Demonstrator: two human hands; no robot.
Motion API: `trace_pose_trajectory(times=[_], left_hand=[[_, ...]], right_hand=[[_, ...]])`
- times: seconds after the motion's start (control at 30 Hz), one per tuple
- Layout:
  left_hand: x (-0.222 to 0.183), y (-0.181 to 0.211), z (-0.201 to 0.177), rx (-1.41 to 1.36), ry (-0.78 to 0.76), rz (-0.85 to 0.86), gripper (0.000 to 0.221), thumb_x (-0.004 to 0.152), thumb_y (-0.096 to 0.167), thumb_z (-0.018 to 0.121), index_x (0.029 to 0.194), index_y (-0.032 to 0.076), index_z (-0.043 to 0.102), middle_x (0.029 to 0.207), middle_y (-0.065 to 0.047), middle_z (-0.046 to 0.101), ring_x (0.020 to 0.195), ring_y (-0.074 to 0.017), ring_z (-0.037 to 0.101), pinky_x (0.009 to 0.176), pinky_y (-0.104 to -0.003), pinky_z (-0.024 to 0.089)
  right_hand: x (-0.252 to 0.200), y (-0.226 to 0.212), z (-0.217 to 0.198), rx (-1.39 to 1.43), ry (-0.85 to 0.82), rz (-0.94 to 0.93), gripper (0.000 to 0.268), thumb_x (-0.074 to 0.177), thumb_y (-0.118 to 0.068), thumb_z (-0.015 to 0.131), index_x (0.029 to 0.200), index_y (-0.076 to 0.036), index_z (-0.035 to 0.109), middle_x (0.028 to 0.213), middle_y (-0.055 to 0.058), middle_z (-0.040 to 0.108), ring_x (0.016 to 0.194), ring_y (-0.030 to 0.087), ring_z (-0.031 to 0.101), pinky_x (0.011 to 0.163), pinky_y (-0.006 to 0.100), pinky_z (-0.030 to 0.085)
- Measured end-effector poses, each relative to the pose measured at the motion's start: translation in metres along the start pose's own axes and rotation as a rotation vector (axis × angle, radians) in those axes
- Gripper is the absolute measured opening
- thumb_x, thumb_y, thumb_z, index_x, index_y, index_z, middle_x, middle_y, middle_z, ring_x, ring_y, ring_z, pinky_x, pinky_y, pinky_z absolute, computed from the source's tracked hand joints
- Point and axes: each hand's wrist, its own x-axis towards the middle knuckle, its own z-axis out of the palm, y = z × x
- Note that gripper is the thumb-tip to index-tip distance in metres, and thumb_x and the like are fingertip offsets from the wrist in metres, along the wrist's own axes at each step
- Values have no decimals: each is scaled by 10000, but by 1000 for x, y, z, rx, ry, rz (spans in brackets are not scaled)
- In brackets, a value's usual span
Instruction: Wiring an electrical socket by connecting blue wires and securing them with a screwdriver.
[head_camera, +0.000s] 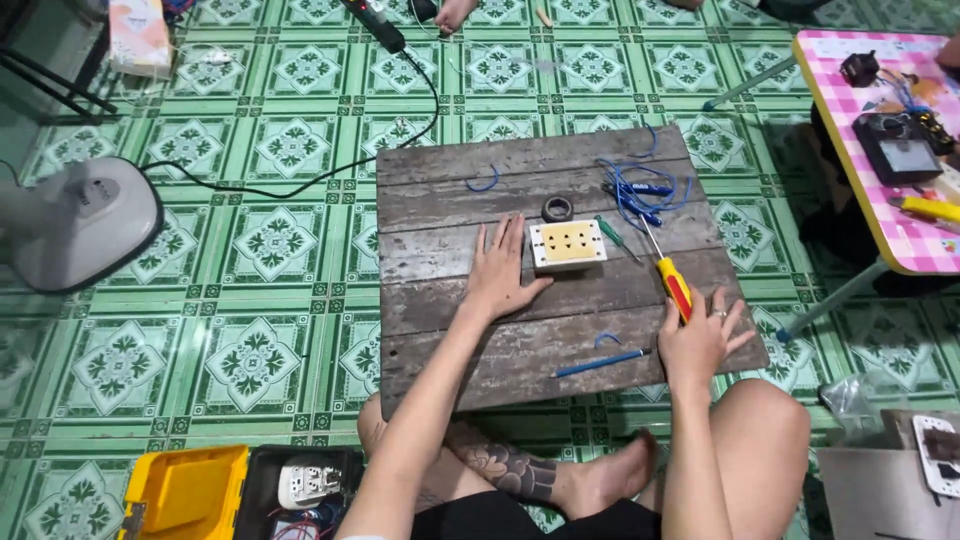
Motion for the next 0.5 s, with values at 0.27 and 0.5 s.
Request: trace_pose_trajectory(times=[0.27, 0.5], left_hand=[[-20, 12, -4, 11, 24, 21, 1158, 860, 667, 623, 1610, -3, 48, 1633, -232, 311, 1567, -335, 166, 1264, -576, 14], [-27, 21, -2, 45, -1, 42, 1158, 846, 637, 660, 1610, 0, 67, 1642, -216, 316, 1564, -326, 201, 1268, -563, 12]], right_hand=[[-26, 2, -16, -36, 42, -52, 450, 1042, -415, 680, 1408, -153, 687, 1554, 265, 580, 1531, 507, 368, 1150, 762, 179], [-48, 10, -38, -64, 8, -93, 470, 1007, -416, 700, 1396, -152, 697, 1523, 284, 586, 1505, 549, 376, 1112, 777, 243]])
